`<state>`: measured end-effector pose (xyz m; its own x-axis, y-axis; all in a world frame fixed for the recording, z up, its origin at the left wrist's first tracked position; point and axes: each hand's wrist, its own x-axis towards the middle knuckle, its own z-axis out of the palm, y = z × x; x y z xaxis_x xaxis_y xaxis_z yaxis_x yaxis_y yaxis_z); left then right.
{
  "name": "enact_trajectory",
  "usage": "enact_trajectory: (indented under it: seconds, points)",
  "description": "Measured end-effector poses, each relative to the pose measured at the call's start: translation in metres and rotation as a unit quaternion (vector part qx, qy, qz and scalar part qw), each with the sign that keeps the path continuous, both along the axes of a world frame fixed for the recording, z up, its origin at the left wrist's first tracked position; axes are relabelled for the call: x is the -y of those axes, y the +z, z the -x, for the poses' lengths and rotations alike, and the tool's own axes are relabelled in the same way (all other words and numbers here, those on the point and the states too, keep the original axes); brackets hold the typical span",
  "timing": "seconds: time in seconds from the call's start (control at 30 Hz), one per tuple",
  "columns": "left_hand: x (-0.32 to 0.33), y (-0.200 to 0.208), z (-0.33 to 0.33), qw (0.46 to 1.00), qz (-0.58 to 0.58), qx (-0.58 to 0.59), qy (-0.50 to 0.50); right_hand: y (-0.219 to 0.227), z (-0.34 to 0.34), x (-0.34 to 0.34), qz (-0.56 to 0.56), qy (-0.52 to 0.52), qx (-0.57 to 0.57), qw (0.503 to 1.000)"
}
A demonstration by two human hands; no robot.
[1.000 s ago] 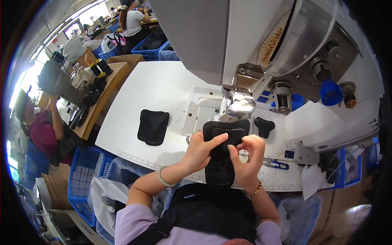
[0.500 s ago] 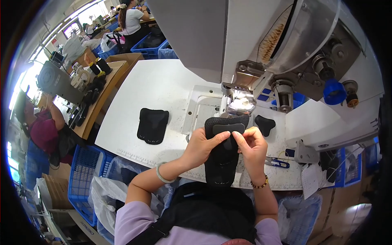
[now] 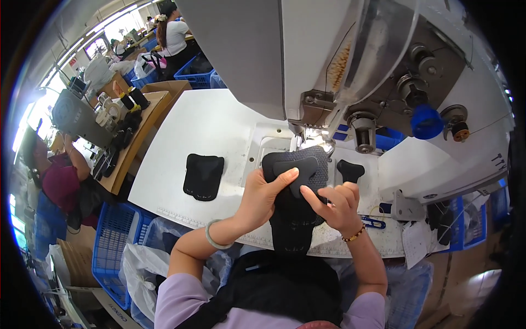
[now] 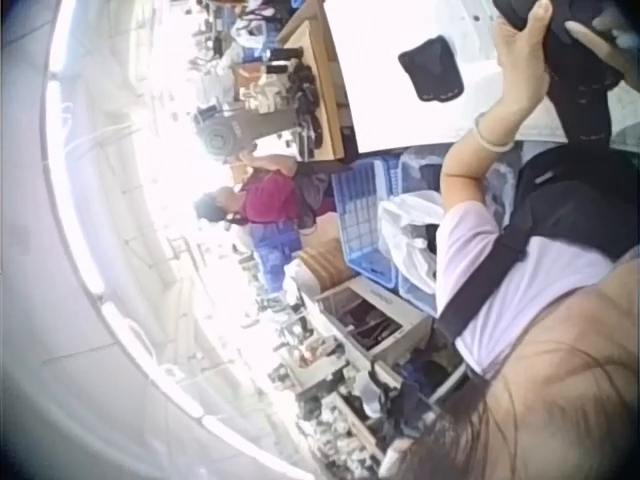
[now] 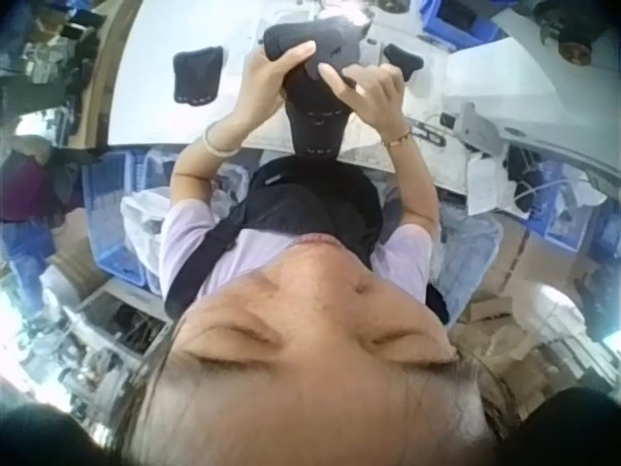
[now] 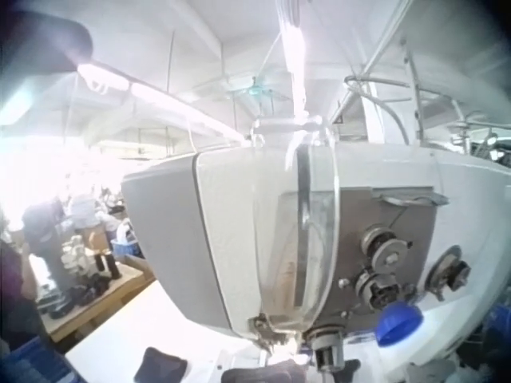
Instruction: Sewing pieces of black material together using an industrial sewing machine.
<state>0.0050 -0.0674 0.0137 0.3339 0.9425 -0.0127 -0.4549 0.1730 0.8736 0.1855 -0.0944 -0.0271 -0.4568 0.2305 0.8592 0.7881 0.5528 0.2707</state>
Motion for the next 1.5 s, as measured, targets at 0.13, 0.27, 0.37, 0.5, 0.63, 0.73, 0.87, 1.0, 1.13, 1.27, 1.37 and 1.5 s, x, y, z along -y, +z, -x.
enact_trajectory:
  seconds: [0.13,0.27,0.37,0.5,0.63,0.73,0.87,1.0,1.13,1.27,1.37,1.5]
  points:
    - [-0.018,0.004,0.017,0.994,-0.018,-0.106,-0.012,0.026,0.008,-0.010,0.151,0.060,-0.068,0.984]
    - [-0.028,0.019,0.009,0.998,0.033,-0.052,0.006,0.037,0.014,-0.019,0.195,0.055,-0.111,0.973]
    - [-0.033,0.018,0.009,0.997,0.063,-0.043,0.019,0.042,0.019,-0.016,0.223,0.066,-0.138,0.963]
    - [-0.019,0.014,0.021,0.999,0.023,-0.033,0.026,0.038,0.028,-0.003,0.180,0.101,-0.114,0.972]
    - [-0.027,0.022,0.014,0.999,0.021,-0.038,0.024,0.042,0.028,-0.008,0.189,0.065,-0.134,0.971]
    - [-0.050,0.011,0.004,0.999,-0.039,-0.030,0.004,0.030,0.021,-0.022,0.167,-0.019,-0.144,0.975]
    - [-0.068,-0.004,-0.004,0.997,-0.072,-0.022,0.004,0.023,0.011,-0.035,0.172,-0.015,-0.152,0.973]
    - [-0.071,-0.009,-0.005,0.995,-0.095,-0.022,0.013,0.021,0.008,-0.035,0.189,-0.014,-0.154,0.970]
    - [-0.070,-0.007,-0.006,0.995,-0.093,-0.023,0.013,0.014,0.006,-0.033,0.242,-0.011,-0.174,0.955]
    - [-0.073,-0.009,-0.003,0.992,-0.121,-0.042,0.010,0.017,0.008,-0.032,0.259,-0.015,-0.172,0.950]
    - [-0.073,-0.010,0.001,0.979,-0.158,-0.129,0.020,0.016,0.009,-0.035,0.238,0.010,-0.197,0.951]
    - [-0.064,0.010,0.006,0.932,-0.248,-0.266,0.013,0.015,-0.001,-0.039,0.182,0.015,-0.158,0.970]
